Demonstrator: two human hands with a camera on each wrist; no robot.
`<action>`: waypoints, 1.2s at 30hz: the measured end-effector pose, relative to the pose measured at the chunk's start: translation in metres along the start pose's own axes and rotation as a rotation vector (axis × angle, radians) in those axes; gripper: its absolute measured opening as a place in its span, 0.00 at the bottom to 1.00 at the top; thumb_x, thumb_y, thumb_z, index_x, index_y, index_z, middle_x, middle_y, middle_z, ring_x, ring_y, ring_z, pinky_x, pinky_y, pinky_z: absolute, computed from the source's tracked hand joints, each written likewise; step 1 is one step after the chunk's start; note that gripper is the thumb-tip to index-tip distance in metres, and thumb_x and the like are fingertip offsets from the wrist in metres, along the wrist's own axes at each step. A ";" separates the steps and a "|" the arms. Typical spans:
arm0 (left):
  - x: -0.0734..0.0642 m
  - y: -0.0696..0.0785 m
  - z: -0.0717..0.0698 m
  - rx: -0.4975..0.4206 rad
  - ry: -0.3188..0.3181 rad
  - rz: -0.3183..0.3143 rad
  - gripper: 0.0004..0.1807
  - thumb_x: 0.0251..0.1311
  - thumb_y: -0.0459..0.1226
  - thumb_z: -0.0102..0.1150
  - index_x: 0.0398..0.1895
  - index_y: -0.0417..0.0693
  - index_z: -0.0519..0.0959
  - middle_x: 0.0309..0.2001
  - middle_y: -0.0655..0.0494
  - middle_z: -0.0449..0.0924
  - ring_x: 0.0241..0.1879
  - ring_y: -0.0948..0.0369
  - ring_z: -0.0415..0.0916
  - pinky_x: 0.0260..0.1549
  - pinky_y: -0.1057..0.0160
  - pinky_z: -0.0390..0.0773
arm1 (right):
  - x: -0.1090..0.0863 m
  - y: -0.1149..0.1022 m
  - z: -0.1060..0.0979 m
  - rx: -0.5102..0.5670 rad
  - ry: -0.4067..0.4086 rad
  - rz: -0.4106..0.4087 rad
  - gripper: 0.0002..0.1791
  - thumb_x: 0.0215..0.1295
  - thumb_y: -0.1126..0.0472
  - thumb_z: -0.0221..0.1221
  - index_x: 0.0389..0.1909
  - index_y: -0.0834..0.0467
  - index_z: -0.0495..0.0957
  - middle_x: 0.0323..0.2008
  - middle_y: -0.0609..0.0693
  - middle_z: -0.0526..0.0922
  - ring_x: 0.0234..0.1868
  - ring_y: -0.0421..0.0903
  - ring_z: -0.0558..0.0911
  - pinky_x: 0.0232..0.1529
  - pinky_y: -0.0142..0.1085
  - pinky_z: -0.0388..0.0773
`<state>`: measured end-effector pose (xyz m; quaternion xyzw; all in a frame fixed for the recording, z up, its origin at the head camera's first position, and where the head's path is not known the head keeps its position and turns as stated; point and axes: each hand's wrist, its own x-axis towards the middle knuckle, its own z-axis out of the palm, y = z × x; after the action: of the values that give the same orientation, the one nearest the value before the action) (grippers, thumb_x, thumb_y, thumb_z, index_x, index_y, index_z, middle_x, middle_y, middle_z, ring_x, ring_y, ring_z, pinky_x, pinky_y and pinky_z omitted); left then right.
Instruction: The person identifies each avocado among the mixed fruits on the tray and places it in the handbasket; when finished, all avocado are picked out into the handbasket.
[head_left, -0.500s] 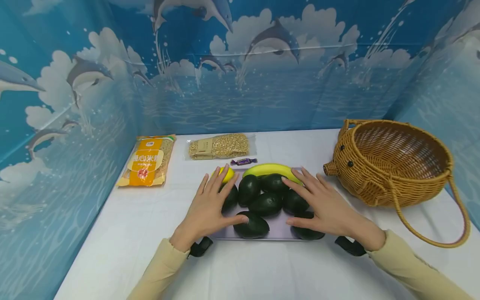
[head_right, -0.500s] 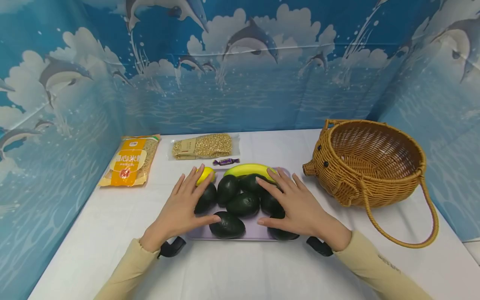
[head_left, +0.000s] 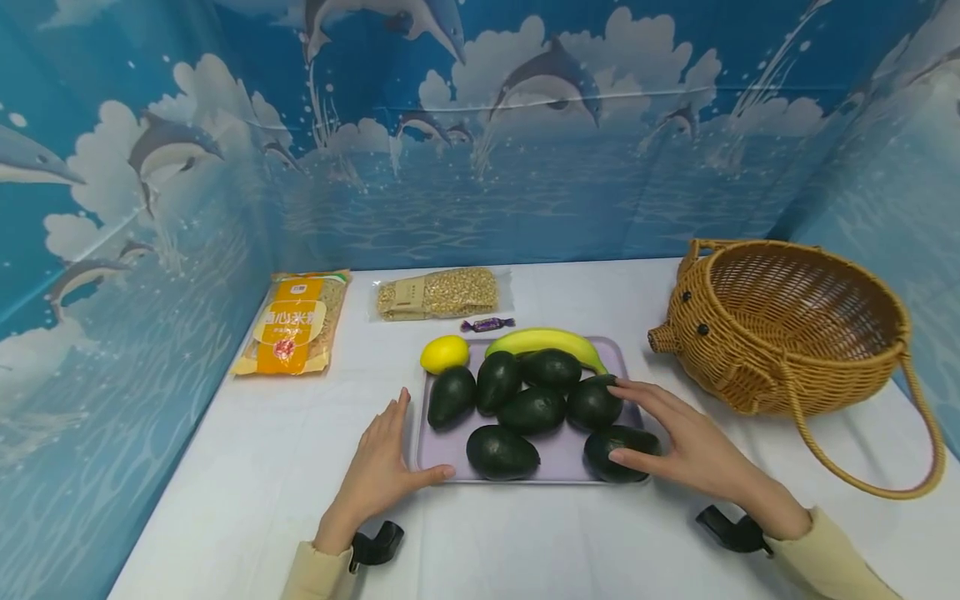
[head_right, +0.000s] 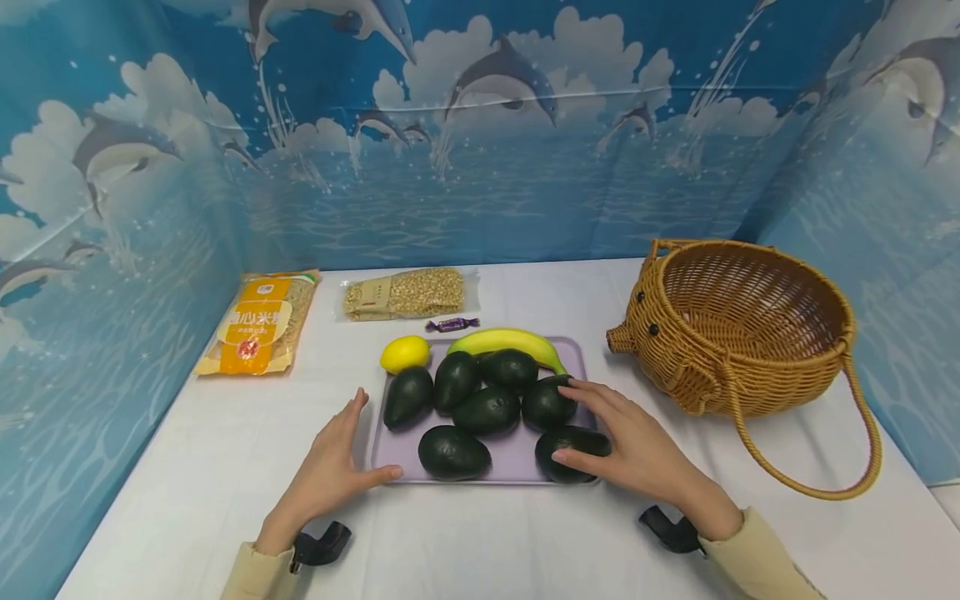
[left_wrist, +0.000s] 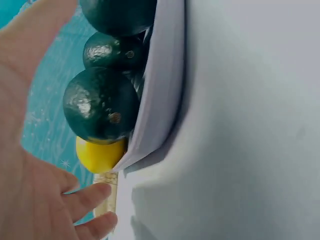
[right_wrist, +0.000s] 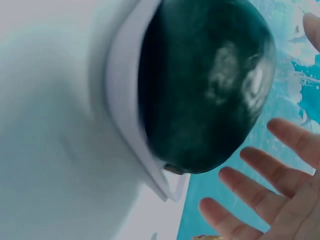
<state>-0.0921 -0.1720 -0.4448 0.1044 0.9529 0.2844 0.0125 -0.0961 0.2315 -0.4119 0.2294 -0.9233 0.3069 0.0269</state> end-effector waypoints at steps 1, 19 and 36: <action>-0.001 -0.001 0.003 -0.007 -0.005 -0.009 0.69 0.37 0.73 0.61 0.75 0.44 0.42 0.71 0.36 0.49 0.68 0.40 0.48 0.64 0.40 0.50 | -0.002 0.001 0.001 0.018 -0.008 0.009 0.39 0.53 0.41 0.67 0.66 0.45 0.66 0.66 0.47 0.65 0.63 0.52 0.66 0.53 0.57 0.69; -0.001 -0.011 0.025 -0.037 0.048 0.108 0.70 0.33 0.66 0.70 0.74 0.38 0.47 0.71 0.39 0.51 0.71 0.48 0.41 0.66 0.45 0.40 | -0.011 0.012 0.011 0.044 0.053 -0.065 0.40 0.43 0.43 0.73 0.59 0.48 0.72 0.57 0.40 0.70 0.56 0.39 0.70 0.53 0.25 0.64; 0.001 -0.012 0.030 0.000 0.015 0.101 0.69 0.37 0.69 0.65 0.75 0.41 0.43 0.73 0.42 0.47 0.72 0.52 0.37 0.67 0.48 0.37 | -0.011 0.015 0.017 0.016 -0.008 -0.076 0.40 0.37 0.38 0.74 0.53 0.46 0.70 0.50 0.37 0.74 0.49 0.41 0.72 0.47 0.38 0.65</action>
<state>-0.0931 -0.1656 -0.4760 0.1504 0.9464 0.2856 -0.0090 -0.0917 0.2365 -0.4365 0.2656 -0.9115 0.3122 0.0331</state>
